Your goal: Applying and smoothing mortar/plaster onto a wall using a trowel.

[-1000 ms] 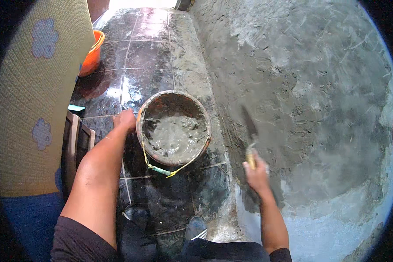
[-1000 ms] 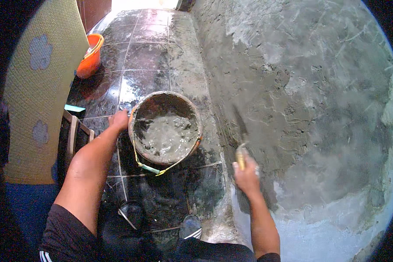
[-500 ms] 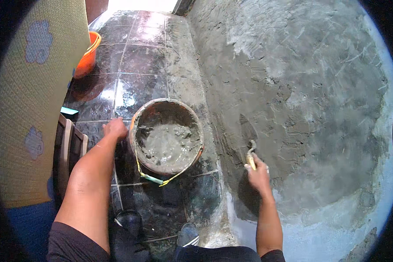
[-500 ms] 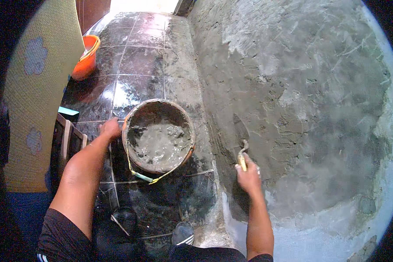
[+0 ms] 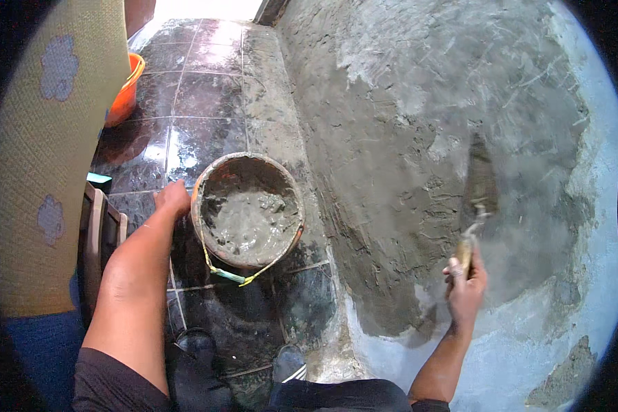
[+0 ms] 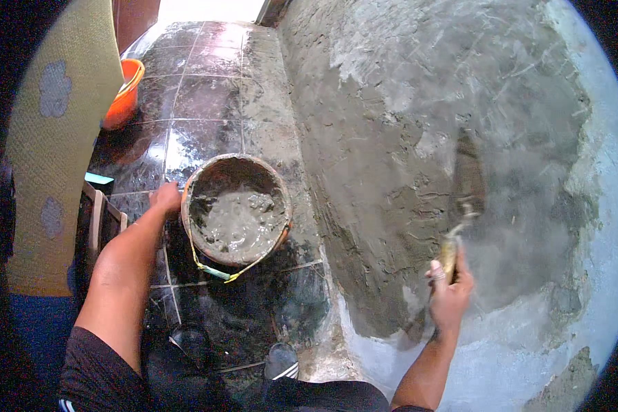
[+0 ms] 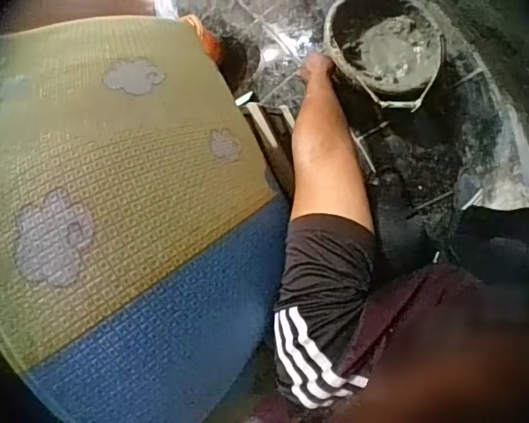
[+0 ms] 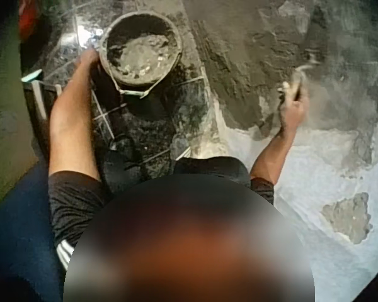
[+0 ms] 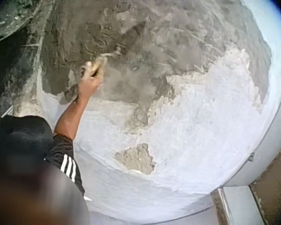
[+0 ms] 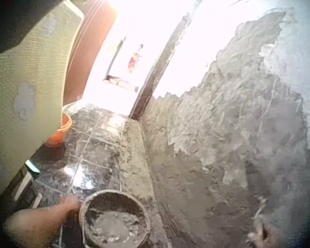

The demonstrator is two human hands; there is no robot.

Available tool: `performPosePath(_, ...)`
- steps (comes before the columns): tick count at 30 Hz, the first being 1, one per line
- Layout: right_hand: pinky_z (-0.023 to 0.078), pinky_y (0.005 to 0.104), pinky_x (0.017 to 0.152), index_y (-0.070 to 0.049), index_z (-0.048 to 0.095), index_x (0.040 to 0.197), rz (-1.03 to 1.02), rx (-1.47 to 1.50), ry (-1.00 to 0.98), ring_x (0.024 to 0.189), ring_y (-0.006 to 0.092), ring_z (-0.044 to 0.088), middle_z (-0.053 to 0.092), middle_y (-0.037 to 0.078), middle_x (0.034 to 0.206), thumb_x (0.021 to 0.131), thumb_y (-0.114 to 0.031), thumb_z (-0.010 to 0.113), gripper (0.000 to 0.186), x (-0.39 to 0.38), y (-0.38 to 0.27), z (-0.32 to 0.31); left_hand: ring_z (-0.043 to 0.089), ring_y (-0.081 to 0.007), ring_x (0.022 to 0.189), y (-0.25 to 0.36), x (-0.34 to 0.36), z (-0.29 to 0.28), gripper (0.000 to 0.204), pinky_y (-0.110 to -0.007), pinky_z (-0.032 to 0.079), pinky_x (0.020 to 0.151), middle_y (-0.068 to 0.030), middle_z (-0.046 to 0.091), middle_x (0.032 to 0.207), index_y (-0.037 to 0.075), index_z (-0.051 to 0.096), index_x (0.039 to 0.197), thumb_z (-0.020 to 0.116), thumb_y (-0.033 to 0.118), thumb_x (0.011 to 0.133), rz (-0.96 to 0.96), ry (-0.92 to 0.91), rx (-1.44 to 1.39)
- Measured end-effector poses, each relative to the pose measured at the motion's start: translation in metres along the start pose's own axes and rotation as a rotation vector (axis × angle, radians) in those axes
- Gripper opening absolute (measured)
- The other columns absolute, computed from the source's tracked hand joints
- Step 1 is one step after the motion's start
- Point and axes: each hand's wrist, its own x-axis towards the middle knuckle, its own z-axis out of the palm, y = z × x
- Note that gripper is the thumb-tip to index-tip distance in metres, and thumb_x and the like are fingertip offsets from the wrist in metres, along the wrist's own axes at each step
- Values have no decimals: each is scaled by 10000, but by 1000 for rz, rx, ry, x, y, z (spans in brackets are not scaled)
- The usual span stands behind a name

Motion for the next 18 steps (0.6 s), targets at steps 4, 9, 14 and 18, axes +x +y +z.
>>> performPosePath(4, 520, 313, 773, 17, 528, 1389, 242, -144, -361, 864, 165, 645, 691, 111, 1059, 871, -181, 703, 581, -34, 54, 18, 582, -341, 1237, 5, 9, 1, 468, -548, 375, 1067, -163, 623, 1304, 106, 587, 1283, 588, 376, 901, -24, -3, 46)
performPosePath(9, 447, 370, 1013, 23, 512, 1390, 316, -315, -568, 1199, 311, 610, 637, 220, 1285, 873, -198, 685, 588, -68, 134, 23, 573, -344, 1243, 19, -6, -13, 456, -550, 357, 1069, -161, 611, 1323, 97, 583, 1270, 574, 380, 913, 19, -24, 45)
performPosePath(14, 531, 362, 845, -4, 527, 1398, 467, -241, -528, 880, 212, 673, 692, 126, 1134, 871, -229, 691, 596, -62, 83, -14, 569, -349, 1244, 15, -11, -14, 516, -557, 355, 1071, -161, 608, 1325, 92, 585, 1273, 588, 444, 896, 23, -20, 32)
performPosePath(18, 515, 292, 718, 4, 506, 1416, 305, -231, -355, 772, 134, 608, 678, 86, 1037, 880, -159, 687, 588, -46, 44, -64, 560, -351, 1257, 12, -6, -8, 575, -569, 344, 1086, -161, 605, 1331, 93, 584, 1285, 612, 494, 873, 13, -4, 32)
